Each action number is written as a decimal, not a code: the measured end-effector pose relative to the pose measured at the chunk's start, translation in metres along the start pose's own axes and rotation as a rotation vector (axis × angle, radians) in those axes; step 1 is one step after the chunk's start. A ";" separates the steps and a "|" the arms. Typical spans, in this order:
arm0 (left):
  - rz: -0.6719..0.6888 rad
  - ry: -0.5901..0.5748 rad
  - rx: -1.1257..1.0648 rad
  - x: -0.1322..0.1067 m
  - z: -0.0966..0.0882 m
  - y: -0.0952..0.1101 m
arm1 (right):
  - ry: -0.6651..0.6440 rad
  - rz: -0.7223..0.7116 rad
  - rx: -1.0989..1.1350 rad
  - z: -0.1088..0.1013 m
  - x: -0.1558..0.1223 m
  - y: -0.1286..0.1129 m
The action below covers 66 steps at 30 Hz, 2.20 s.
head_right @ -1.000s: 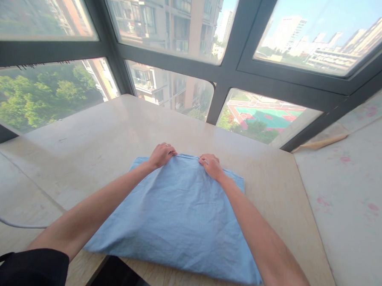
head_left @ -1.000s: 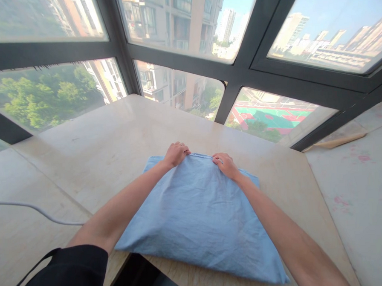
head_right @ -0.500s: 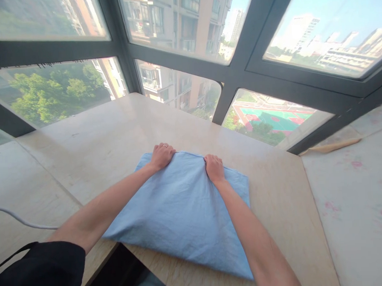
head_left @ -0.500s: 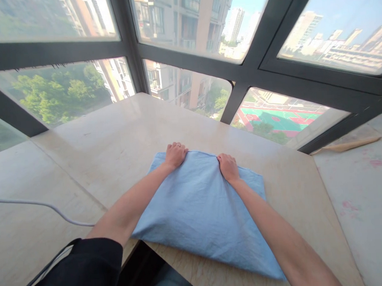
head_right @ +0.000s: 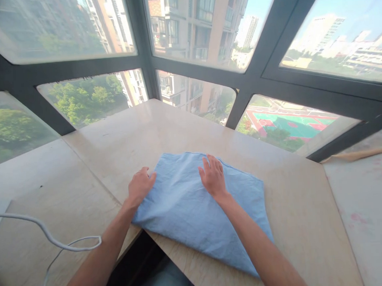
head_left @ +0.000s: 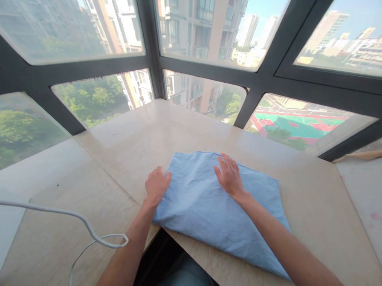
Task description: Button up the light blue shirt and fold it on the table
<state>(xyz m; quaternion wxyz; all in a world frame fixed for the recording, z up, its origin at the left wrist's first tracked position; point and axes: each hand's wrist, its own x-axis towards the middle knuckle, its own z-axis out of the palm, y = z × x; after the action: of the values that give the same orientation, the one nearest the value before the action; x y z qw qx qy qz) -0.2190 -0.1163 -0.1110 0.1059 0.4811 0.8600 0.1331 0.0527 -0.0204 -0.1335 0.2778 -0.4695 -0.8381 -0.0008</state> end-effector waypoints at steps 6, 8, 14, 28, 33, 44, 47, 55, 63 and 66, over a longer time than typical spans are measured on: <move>-0.139 -0.176 -0.017 -0.044 -0.020 -0.041 | -0.212 0.116 -0.069 0.036 -0.003 -0.012; -0.158 -0.227 -0.034 -0.045 -0.025 -0.052 | -0.234 0.135 -0.080 0.046 -0.006 -0.007; -0.051 -0.333 -0.107 -0.039 -0.028 -0.073 | -0.193 0.102 -0.110 0.054 -0.011 0.001; -0.429 -0.074 -1.223 -0.080 -0.010 -0.073 | -0.320 0.176 -0.134 0.040 0.006 -0.010; -0.580 0.101 -1.515 -0.107 0.000 -0.061 | -0.170 0.033 -0.080 0.027 0.030 -0.063; -0.624 0.403 -1.534 -0.121 0.023 -0.014 | -0.531 0.192 0.123 0.032 0.079 -0.157; -0.669 0.421 -1.410 -0.123 0.030 -0.005 | -0.627 0.287 0.124 0.041 0.090 -0.162; 0.118 0.332 -1.288 -0.146 0.023 0.035 | -0.644 0.404 0.163 0.046 0.108 -0.155; 0.704 0.399 -0.808 -0.153 0.015 0.050 | -0.536 0.371 0.086 0.028 0.117 -0.120; 0.754 0.355 -0.725 -0.159 0.008 0.052 | -0.522 0.349 0.143 0.022 0.120 -0.106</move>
<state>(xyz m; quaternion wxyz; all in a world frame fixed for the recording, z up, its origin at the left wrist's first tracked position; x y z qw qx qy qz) -0.0929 -0.2250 -0.0931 0.0632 0.6585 0.5319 0.5286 -0.0896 0.0200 -0.0684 0.0819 -0.5698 -0.7857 0.2263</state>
